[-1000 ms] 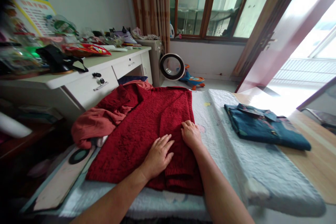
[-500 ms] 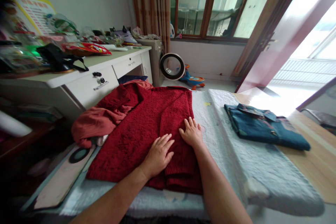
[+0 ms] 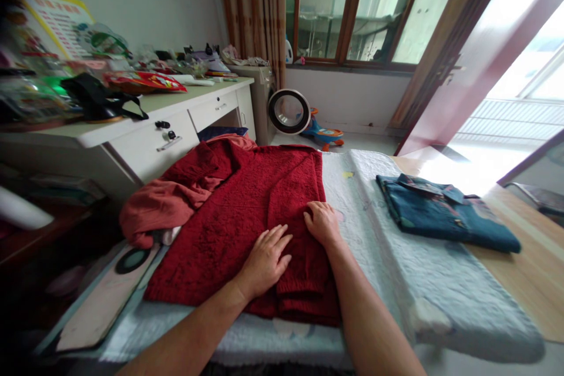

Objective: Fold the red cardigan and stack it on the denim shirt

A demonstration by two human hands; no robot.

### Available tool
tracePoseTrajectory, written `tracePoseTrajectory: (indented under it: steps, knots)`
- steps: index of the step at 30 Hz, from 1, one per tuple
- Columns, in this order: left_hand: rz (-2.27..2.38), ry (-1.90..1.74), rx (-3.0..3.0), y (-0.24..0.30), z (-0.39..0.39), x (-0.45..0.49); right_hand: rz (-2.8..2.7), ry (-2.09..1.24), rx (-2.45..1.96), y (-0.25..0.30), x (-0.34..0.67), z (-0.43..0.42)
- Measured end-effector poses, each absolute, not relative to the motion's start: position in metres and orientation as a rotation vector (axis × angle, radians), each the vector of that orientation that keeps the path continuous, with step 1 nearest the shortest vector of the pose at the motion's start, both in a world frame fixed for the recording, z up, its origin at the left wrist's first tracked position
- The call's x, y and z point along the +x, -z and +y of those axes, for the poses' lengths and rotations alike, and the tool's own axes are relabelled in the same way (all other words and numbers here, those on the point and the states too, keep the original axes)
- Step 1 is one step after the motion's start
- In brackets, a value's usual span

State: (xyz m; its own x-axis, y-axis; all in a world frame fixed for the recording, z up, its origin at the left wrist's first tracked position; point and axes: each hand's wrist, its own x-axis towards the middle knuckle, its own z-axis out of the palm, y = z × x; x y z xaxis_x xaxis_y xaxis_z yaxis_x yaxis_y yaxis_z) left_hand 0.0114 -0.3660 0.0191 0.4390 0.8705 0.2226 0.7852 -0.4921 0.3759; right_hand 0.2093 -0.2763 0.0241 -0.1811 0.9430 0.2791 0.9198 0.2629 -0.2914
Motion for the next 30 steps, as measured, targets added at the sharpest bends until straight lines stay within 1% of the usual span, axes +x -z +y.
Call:
tracePoseTrajectory:
  steps: [10,20,26,30]
  knots:
    - [1.459,-0.559,2.470,-0.0181,-0.3660,0.0125,-2.204,-0.172,-1.834,-0.0144,0.2068,-0.2686]
    - [1.465,-0.565,2.477,-0.0194,-0.3669,0.0124,-2.129,-0.205,-1.995,-0.0157,0.2041,-0.2692]
    - [1.467,-0.560,2.474,-0.0194,-0.3672,0.0124,-2.038,-0.062,-1.792,-0.0196,0.2080,-0.2749]
    - [1.469,-0.572,2.482,-0.0191,-0.3674,0.0123,-2.157,-0.143,-1.742,-0.0168,0.2105,-0.2745]
